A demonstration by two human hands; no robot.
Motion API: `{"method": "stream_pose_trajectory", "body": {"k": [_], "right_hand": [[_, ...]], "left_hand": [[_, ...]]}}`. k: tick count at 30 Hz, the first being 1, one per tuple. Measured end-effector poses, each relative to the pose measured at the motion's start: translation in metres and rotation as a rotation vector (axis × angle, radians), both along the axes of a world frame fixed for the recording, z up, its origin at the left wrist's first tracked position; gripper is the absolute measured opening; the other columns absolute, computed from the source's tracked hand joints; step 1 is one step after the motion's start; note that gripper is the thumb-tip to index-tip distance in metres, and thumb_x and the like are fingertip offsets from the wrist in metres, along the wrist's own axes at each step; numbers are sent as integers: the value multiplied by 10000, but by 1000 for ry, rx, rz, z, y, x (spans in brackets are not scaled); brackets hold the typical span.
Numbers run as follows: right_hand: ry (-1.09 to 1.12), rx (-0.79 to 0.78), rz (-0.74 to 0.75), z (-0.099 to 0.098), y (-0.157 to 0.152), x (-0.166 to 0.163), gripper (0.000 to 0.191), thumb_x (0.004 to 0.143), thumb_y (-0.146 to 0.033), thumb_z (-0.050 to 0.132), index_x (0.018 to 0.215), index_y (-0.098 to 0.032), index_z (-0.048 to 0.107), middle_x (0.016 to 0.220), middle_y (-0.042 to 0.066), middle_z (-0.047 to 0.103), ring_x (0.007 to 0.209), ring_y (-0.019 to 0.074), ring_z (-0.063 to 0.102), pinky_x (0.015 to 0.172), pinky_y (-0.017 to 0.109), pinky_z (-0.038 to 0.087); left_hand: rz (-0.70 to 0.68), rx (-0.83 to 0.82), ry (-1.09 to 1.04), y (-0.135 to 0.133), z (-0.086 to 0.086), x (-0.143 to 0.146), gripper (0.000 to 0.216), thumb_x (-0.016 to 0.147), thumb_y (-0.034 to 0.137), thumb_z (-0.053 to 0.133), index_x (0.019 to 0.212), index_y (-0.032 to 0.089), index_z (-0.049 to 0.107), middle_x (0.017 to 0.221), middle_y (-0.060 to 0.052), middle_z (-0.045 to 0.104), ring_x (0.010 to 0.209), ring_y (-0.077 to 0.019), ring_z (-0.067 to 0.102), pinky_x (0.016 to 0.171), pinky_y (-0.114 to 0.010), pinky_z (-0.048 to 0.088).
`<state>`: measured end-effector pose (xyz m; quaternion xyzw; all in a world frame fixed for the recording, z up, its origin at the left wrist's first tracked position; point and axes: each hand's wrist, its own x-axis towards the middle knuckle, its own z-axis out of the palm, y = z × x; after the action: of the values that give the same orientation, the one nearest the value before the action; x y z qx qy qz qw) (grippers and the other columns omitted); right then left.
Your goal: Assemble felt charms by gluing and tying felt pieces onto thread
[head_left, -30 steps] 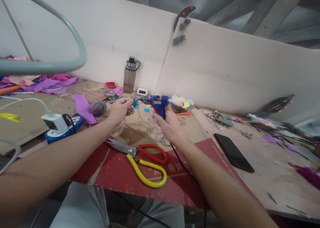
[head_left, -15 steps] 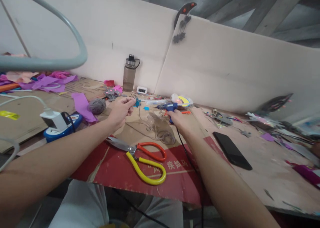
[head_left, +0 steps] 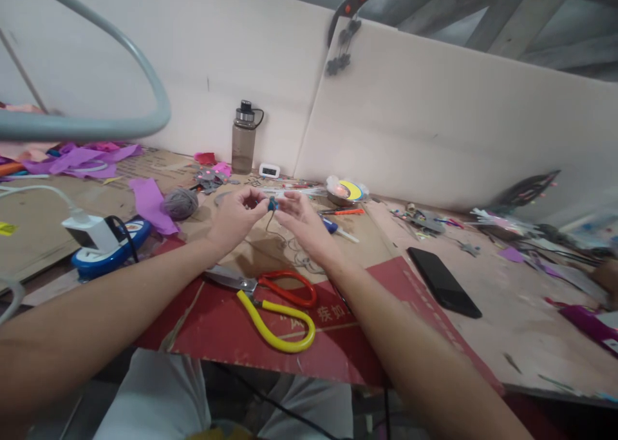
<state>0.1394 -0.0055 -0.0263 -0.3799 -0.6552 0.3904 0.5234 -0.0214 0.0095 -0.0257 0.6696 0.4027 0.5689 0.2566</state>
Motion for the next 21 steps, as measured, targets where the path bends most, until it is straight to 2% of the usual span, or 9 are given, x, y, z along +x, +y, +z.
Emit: {"method": "stream_pose_trajectory", "body": {"k": [2,3,5,8,12,21], "right_hand": [[88,-110,111,-3,-4,-10,432,747,-321,616,1110,-256,392,890,-7,620,772,148,621,721,306,490],[77,-137,95,-4,-6,-12,421,754,-323,607,1106,-254,387,812,-33,595,678,137,598,665,295,480],[-2,-107,-45,-3,-7,-10,367,770,-346,594,1066,-239,405,716,-62,536,572,120,527,582,270,430],[-135,61,-236,1,-9,-4,262,787,-346,587,982,-216,470,678,-60,495,594,116,477,579,257,377],[-196,192,-297,5,-10,-1,151,796,-299,577,904,-194,567,634,-63,441,597,109,428,592,256,339],[-239,155,-323,9,-12,1,185,784,-339,585,790,-178,676,578,-46,451,575,112,393,574,263,309]], "left_hand": [[26,34,64,-3,1,1,144,770,303,616,744,163,600,694,3,594,645,-115,526,630,-247,408],[32,37,77,-4,2,2,137,772,297,610,743,164,598,695,2,596,649,-118,528,636,-251,411],[28,27,68,-5,2,3,132,771,293,606,744,164,594,696,4,591,641,-115,517,631,-251,407],[-4,-20,19,-6,3,3,139,766,299,613,744,165,583,674,16,565,601,-101,480,589,-241,386],[-79,-81,-13,-7,3,4,156,771,307,614,721,167,565,624,31,530,552,-87,436,546,-234,355],[-202,-168,-78,-9,2,7,175,750,323,653,751,163,583,597,30,523,520,-80,426,504,-227,340]]}}
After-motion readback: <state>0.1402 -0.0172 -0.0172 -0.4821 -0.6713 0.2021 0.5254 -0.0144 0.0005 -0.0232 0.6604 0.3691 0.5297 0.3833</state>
